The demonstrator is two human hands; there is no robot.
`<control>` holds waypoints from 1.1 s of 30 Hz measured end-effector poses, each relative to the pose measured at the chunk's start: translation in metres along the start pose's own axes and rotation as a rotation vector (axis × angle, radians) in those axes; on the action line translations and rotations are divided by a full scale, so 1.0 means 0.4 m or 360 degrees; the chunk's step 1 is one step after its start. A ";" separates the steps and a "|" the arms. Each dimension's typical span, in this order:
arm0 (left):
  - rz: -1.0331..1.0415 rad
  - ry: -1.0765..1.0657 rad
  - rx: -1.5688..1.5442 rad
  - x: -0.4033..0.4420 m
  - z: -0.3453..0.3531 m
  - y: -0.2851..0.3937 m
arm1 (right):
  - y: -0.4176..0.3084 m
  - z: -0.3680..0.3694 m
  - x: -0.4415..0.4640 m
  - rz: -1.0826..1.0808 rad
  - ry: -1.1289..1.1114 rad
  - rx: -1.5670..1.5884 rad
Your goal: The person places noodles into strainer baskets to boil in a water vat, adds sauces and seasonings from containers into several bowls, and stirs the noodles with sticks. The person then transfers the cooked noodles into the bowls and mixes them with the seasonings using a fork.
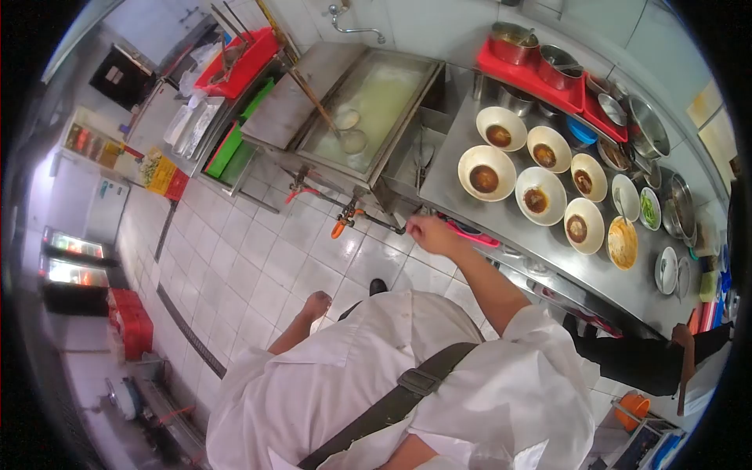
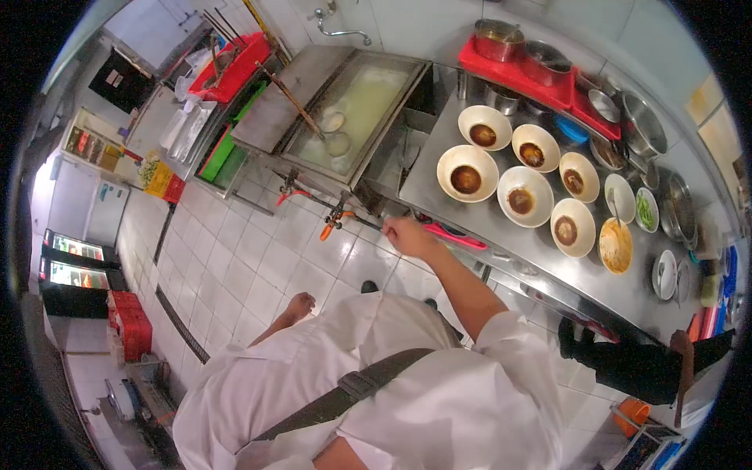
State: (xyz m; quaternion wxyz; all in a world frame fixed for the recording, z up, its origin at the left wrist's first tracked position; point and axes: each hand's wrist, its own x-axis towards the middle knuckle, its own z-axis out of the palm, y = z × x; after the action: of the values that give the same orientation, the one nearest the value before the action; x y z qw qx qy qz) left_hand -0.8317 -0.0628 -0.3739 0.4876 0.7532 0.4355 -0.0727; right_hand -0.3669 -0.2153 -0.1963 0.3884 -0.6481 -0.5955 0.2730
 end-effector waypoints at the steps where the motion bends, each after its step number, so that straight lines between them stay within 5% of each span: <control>1: -0.0176 0.0151 -0.0141 0.016 -0.013 0.060 | -0.015 -0.029 0.051 0.0042 0.0010 -0.0169; 3: -0.0035 0.0237 -0.0205 0.062 -0.047 0.149 | -0.025 -0.069 0.145 0.0083 0.0016 -0.0340; 5: 0.0222 0.0372 -0.0249 0.132 -0.111 0.230 | -0.017 -0.087 0.237 0.0300 -0.0036 -0.1271; 8: 0.0415 0.0442 -0.0271 0.272 -0.259 0.370 | 0.061 -0.084 0.337 0.0313 0.0103 -0.1775; 11: 0.0948 0.0529 -0.0309 0.389 -0.432 0.544 | 0.148 -0.082 0.421 0.0687 -0.0276 -0.1814; 15: 0.1037 0.0544 -0.0225 0.571 -0.614 0.730 | 0.136 -0.109 0.449 0.0847 -0.0430 -0.1912; 17: 0.1118 0.0736 0.0070 0.595 -0.665 0.856 | 0.140 -0.117 0.447 0.0594 -0.0194 -0.1823; 21: 0.0848 0.1003 0.0413 0.682 -0.692 1.039 | -0.003 -0.117 0.413 0.0953 0.0314 -0.1550; 23: 0.0882 0.1031 0.0295 0.798 -0.686 1.062 | -0.071 -0.099 0.388 0.0750 0.1245 -0.0947; 25: 0.0895 0.1065 0.0171 0.876 -0.678 1.073 | -0.133 -0.072 0.397 0.0768 0.1570 -0.0448; 27: 0.1158 0.0537 -0.0325 0.913 -0.697 1.095 | -0.135 -0.049 0.430 0.0691 0.1593 0.0023; 29: 0.1393 0.0520 -0.0270 0.899 -0.675 1.102 | -0.190 -0.072 0.507 0.0850 0.1232 0.0247; 33: 0.1537 -0.0019 -0.0023 0.848 -0.701 1.116 | -0.071 -0.042 0.718 0.0582 0.1020 0.0117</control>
State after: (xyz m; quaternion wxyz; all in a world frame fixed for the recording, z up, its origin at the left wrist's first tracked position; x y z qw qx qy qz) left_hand -0.3887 0.2945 -0.1115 0.4732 0.8655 0.0337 0.1607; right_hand -0.3283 0.0640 -0.1323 0.5230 -0.7821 -0.3076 0.1422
